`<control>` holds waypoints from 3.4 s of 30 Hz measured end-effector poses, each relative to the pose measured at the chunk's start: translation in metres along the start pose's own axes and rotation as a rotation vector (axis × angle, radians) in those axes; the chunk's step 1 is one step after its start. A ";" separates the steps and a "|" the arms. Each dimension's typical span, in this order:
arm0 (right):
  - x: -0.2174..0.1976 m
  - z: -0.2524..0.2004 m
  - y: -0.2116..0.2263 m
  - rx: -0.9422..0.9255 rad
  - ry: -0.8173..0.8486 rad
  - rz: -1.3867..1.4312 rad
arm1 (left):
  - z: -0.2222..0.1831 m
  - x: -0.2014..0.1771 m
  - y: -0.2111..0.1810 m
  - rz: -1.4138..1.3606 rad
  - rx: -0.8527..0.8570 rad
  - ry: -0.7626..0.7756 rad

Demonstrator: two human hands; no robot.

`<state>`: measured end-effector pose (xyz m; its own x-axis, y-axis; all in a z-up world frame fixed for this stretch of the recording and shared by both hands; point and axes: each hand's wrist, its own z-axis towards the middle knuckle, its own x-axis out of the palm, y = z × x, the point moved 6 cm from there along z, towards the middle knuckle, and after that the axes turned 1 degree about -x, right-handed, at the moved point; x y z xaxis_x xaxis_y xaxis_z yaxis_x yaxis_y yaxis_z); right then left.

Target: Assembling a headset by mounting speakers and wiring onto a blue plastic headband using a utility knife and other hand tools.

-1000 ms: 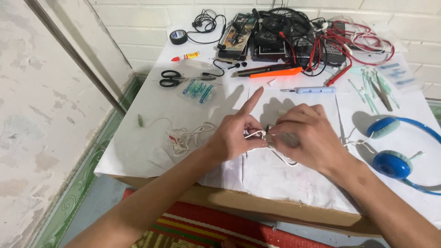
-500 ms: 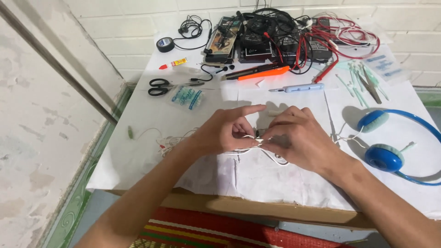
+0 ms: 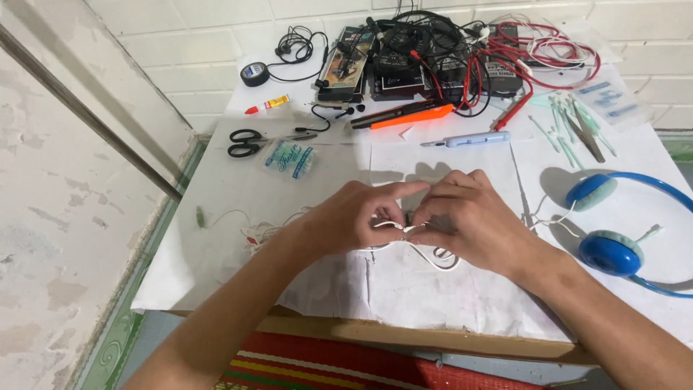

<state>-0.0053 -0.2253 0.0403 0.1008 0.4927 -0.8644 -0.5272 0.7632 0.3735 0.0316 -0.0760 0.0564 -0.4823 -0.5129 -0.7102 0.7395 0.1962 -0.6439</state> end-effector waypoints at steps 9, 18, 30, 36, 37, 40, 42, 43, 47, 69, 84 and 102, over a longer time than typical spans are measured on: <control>0.004 -0.002 0.001 -0.094 -0.009 -0.080 | -0.001 0.004 -0.009 0.134 -0.034 0.167; 0.000 -0.001 0.006 -0.102 -0.018 -0.081 | -0.002 0.005 -0.004 0.115 -0.047 0.152; 0.006 -0.005 0.003 -0.124 -0.017 -0.120 | -0.004 0.007 -0.004 0.076 -0.013 0.148; 0.003 -0.003 0.005 -0.105 -0.014 -0.117 | -0.004 0.003 -0.008 0.079 -0.042 0.163; 0.000 -0.002 0.008 -0.085 -0.007 -0.118 | -0.005 0.002 -0.007 0.082 -0.071 0.171; 0.000 -0.002 0.008 -0.100 -0.010 -0.117 | -0.008 -0.003 -0.016 0.052 -0.098 0.146; 0.002 -0.004 0.004 -0.141 -0.057 -0.095 | -0.009 -0.004 -0.013 0.056 -0.111 0.135; 0.002 -0.004 0.002 -0.179 -0.102 -0.070 | -0.009 -0.006 -0.011 0.056 -0.126 0.127; -0.001 -0.005 0.002 -0.244 -0.126 -0.045 | -0.007 -0.004 0.002 -0.026 -0.133 0.071; -0.044 0.000 -0.037 0.168 -0.004 -0.133 | 0.002 -0.019 0.032 0.405 -0.069 -0.166; -0.044 -0.009 -0.046 0.426 0.135 -0.119 | 0.044 -0.020 0.030 0.538 -0.278 0.005; -0.042 -0.012 -0.031 0.347 0.051 -0.216 | 0.087 0.024 0.055 0.678 -0.259 0.116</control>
<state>-0.0029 -0.2748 0.0608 0.1317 0.2907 -0.9477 -0.1813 0.9470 0.2652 0.1013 -0.1501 0.0285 -0.0152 -0.1198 -0.9927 0.7650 0.6379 -0.0887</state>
